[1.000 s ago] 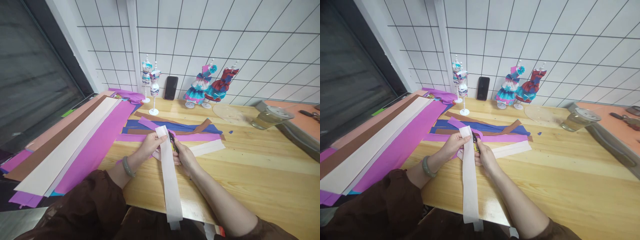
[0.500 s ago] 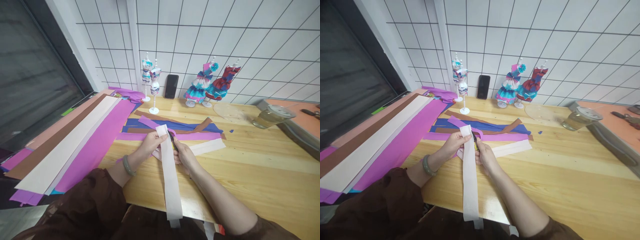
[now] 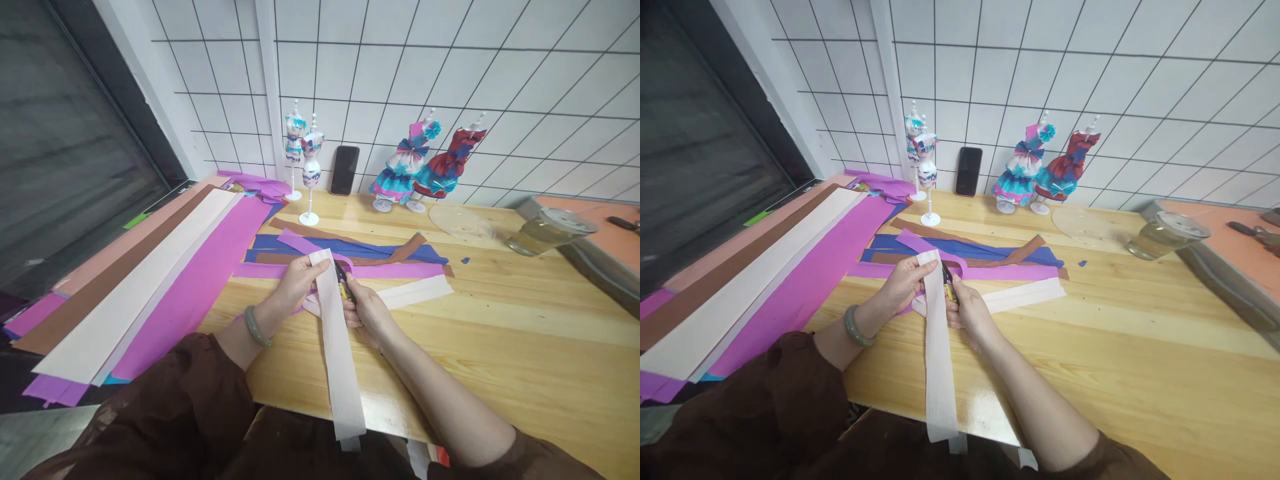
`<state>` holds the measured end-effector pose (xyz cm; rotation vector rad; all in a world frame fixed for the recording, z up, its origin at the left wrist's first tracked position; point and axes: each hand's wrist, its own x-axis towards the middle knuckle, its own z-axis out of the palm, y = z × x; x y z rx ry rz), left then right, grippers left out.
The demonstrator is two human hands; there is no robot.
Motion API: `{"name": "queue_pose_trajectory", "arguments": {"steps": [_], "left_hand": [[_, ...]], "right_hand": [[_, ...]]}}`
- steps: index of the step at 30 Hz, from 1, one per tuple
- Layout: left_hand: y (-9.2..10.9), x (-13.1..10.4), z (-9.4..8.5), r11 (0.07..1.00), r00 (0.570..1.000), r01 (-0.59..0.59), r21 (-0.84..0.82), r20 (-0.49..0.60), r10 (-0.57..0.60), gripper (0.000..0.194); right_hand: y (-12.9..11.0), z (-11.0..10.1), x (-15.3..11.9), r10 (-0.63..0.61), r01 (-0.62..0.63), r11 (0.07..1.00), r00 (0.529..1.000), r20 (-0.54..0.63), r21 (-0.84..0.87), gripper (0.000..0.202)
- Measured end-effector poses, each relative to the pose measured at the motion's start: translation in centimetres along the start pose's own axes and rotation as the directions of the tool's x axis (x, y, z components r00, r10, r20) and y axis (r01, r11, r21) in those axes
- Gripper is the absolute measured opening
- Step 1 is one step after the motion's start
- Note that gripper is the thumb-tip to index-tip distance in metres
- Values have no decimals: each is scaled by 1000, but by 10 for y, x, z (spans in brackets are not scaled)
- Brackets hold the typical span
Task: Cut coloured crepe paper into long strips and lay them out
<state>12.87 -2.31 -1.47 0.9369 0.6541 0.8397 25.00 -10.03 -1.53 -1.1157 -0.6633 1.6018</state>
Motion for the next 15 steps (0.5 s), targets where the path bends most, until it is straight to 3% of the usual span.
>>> {"name": "queue_pose_trajectory", "arguments": {"steps": [15], "left_hand": [[0,-3,4,998,999,51,-38,-6,-52,30]], "right_hand": [[1,3,-1,-17,18,997,1000,-19,70,47]]}}
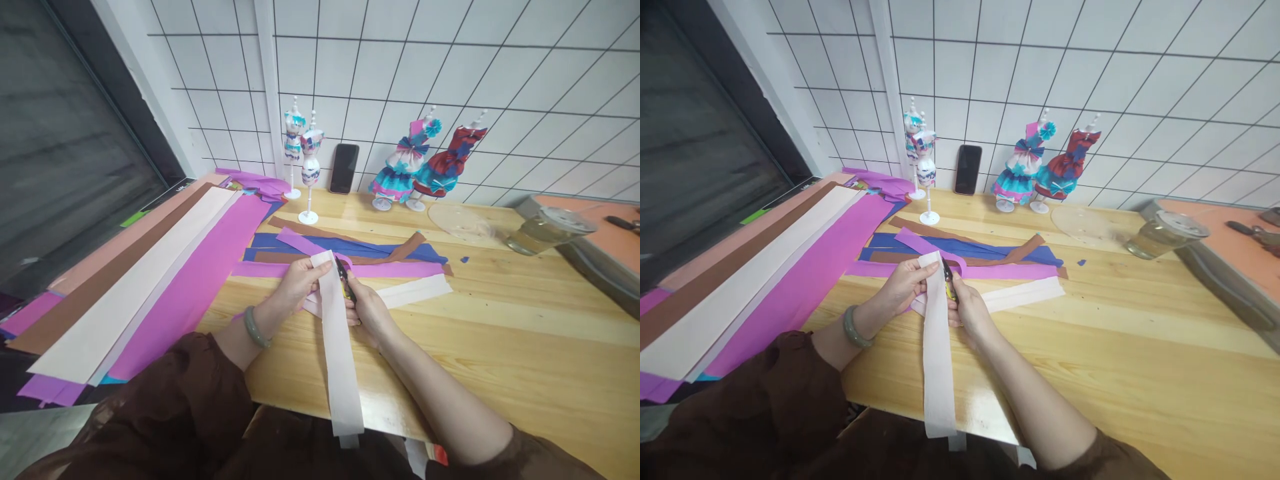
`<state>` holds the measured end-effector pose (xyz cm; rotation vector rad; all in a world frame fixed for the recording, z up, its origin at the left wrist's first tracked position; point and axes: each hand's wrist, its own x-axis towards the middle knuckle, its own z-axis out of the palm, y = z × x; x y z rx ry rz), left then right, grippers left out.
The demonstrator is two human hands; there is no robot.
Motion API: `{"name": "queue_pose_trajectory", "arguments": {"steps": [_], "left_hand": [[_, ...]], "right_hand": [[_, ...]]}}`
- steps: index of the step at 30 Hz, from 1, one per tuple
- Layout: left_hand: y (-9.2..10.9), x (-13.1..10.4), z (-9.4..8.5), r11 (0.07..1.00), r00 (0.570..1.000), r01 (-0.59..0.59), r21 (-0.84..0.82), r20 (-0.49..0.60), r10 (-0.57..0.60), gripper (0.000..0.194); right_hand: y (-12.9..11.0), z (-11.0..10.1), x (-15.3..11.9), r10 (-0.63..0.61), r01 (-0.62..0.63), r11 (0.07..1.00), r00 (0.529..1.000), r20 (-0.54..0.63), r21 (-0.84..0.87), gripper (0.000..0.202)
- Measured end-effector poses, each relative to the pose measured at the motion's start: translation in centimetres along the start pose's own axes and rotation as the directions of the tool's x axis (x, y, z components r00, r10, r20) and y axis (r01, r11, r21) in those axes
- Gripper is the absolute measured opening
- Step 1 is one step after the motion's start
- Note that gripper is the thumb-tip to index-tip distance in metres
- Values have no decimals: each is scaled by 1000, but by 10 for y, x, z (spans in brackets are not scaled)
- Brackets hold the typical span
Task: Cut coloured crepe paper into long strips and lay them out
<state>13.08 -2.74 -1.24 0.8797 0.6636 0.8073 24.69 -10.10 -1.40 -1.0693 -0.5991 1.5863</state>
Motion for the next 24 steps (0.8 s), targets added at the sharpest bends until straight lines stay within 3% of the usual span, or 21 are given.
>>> {"name": "queue_pose_trajectory", "arguments": {"steps": [13,24], "left_hand": [[-2,1,-2,1000,1000,18,25,-2,-18,30],[-1,-2,1,1000,999,14,22,40,-15,29]], "right_hand": [[1,-1,1,-10,8,996,1000,-18,-90,49],[0,-2,2,-8,8,1000,1000,28,20,43]]}}
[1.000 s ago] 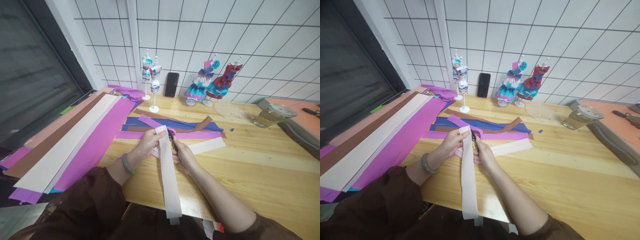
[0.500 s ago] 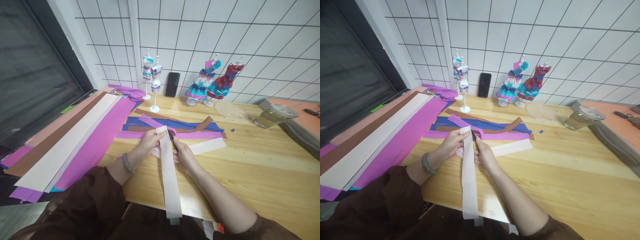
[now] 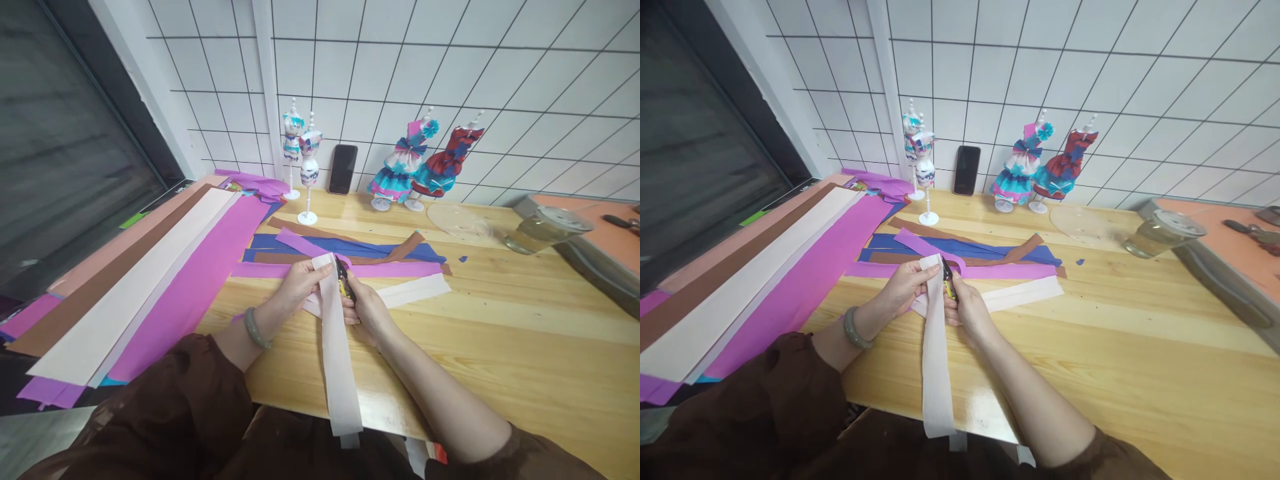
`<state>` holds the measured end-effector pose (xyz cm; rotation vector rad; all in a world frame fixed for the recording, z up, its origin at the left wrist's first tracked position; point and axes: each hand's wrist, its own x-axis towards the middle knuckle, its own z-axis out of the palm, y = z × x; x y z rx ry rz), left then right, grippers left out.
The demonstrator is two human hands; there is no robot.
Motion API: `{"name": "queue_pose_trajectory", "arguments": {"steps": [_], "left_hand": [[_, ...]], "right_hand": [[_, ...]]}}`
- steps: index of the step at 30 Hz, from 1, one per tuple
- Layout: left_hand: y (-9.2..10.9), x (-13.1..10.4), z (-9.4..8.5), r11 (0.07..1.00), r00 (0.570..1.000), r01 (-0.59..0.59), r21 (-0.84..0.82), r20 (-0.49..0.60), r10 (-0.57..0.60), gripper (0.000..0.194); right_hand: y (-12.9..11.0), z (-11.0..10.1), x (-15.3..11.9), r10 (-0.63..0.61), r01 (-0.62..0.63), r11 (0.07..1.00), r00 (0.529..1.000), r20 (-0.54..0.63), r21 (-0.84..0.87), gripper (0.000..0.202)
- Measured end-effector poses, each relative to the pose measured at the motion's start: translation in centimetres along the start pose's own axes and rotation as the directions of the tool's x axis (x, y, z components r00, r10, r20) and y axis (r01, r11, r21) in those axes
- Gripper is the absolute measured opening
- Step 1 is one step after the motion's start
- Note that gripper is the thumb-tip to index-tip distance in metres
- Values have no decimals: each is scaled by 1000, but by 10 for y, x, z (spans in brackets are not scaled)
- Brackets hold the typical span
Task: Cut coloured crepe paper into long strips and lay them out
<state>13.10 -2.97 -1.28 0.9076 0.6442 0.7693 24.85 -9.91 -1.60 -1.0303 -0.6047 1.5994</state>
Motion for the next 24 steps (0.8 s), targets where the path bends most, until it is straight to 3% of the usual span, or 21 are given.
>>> {"name": "queue_pose_trajectory", "arguments": {"steps": [12,18,24], "left_hand": [[-1,0,-1,998,1000,10,61,1,-10,29],[-2,0,-2,997,1000,10,82,-13,-9,29],[-6,1,-5,997,999,-20,78,44,17,27]], "right_hand": [[0,-2,0,-31,31,997,1000,0,-65,49],[-1,0,-1,-19,18,999,1000,-17,-36,46],[-1,-1,1,3,-3,999,1000,16,53,40]]}}
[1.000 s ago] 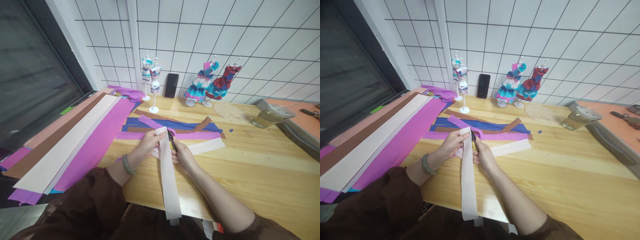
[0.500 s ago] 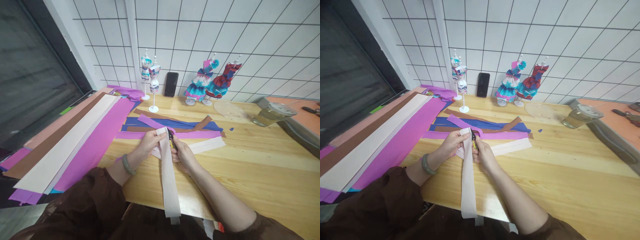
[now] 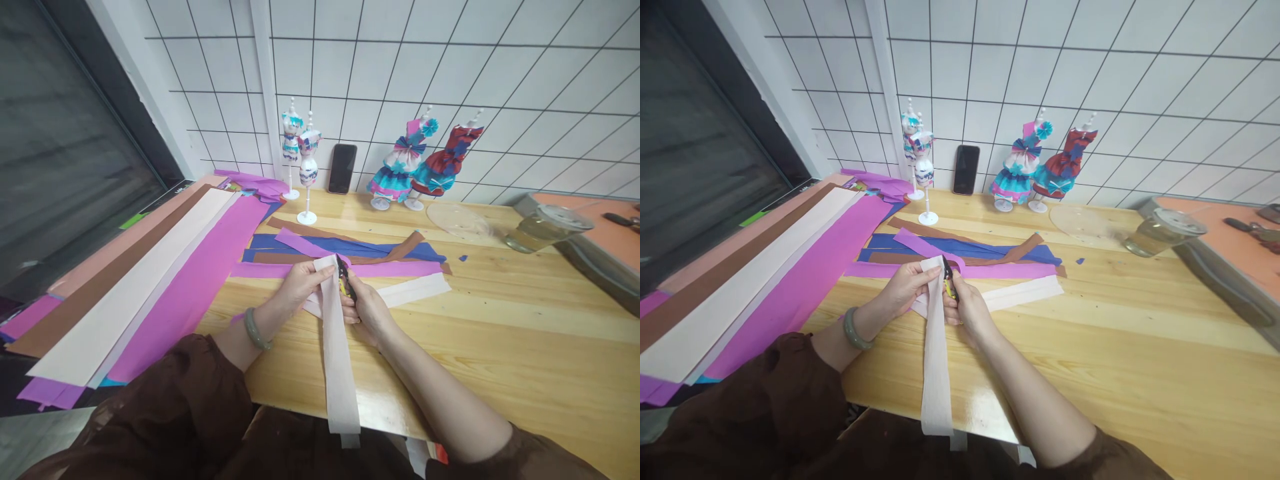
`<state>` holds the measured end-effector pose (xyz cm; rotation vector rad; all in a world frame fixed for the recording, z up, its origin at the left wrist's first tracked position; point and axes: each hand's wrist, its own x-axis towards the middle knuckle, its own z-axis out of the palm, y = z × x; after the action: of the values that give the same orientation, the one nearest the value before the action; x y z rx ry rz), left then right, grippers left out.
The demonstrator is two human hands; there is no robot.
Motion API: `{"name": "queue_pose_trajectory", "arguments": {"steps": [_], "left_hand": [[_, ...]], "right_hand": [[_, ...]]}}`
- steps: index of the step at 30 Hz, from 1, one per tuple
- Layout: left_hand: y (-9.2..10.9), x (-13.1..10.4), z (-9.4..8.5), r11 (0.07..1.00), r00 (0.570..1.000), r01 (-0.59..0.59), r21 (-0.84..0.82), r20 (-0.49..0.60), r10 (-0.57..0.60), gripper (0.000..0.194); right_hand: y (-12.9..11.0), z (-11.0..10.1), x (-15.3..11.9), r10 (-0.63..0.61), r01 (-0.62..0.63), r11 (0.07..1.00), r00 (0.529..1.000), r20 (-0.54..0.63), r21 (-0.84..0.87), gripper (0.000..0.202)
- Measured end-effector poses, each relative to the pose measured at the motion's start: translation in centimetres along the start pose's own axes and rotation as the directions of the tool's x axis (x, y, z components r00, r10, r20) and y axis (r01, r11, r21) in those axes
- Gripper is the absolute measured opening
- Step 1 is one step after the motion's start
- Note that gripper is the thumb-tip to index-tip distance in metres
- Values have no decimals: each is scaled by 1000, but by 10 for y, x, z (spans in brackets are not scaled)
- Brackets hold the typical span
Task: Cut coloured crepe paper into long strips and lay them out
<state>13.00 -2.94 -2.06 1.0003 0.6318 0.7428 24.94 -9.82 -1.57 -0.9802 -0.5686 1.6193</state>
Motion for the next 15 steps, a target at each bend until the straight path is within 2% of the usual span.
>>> {"name": "queue_pose_trajectory", "arguments": {"steps": [15], "left_hand": [[0,0,-2,998,997,54,18,52,-55,29]], "right_hand": [[0,-3,1,-46,46,997,999,0,-66,43]]}}
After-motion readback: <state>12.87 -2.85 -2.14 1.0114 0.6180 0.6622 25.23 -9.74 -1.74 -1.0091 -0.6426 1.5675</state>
